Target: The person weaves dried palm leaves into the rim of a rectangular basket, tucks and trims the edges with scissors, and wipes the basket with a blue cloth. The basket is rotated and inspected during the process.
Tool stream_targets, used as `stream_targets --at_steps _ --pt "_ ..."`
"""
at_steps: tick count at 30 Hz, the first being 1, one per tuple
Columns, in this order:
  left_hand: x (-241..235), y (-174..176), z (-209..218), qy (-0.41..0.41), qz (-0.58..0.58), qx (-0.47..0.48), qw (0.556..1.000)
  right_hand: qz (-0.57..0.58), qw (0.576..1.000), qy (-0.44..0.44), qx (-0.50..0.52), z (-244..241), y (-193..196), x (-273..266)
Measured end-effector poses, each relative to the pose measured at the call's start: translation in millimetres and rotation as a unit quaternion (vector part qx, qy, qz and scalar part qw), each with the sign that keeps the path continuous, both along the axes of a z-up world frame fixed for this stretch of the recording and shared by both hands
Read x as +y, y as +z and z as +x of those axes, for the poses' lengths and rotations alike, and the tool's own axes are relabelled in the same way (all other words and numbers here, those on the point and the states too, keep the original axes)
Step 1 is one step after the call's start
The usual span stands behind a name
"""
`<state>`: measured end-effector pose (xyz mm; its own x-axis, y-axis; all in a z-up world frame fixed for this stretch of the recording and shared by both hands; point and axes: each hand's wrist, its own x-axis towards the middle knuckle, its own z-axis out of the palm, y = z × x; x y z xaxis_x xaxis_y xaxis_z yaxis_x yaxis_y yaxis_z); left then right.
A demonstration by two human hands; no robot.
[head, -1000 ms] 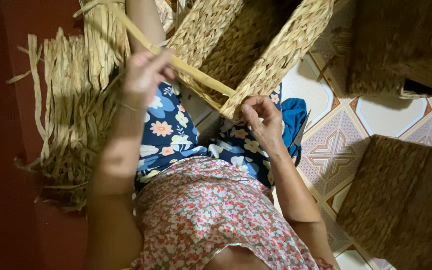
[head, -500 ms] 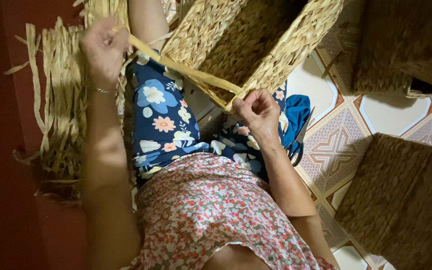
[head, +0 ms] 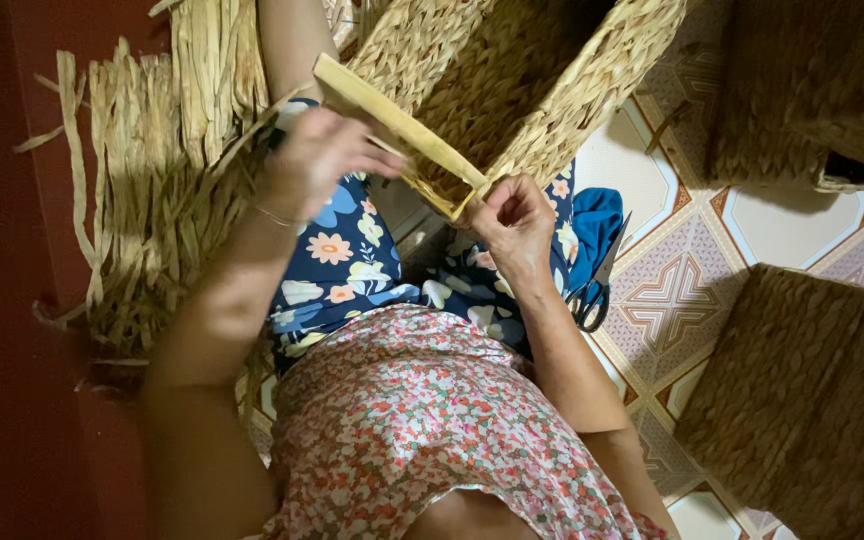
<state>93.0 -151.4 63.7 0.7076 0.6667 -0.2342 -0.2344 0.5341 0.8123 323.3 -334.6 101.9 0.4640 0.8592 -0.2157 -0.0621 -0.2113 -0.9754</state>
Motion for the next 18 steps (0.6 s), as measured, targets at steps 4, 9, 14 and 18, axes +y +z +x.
stream_targets --at_steps 4,9,14,18 --pt "-24.1 30.4 48.9 -0.069 0.117 0.116 0.984 0.004 1.0 -0.001 0.028 -0.5 1.3 0.7" --pt "-43.3 43.5 66.6 -0.023 0.351 0.164 0.922 0.008 1.0 0.004 0.029 -0.2 3.0 2.9" --pt "-50.6 38.3 75.3 -0.009 0.234 0.177 0.956 0.011 0.998 0.004 0.066 -2.9 12.7 1.7" --pt "-55.7 29.6 77.7 -0.009 0.198 0.169 0.965 -0.028 0.998 0.01 0.057 -3.6 20.6 0.9"
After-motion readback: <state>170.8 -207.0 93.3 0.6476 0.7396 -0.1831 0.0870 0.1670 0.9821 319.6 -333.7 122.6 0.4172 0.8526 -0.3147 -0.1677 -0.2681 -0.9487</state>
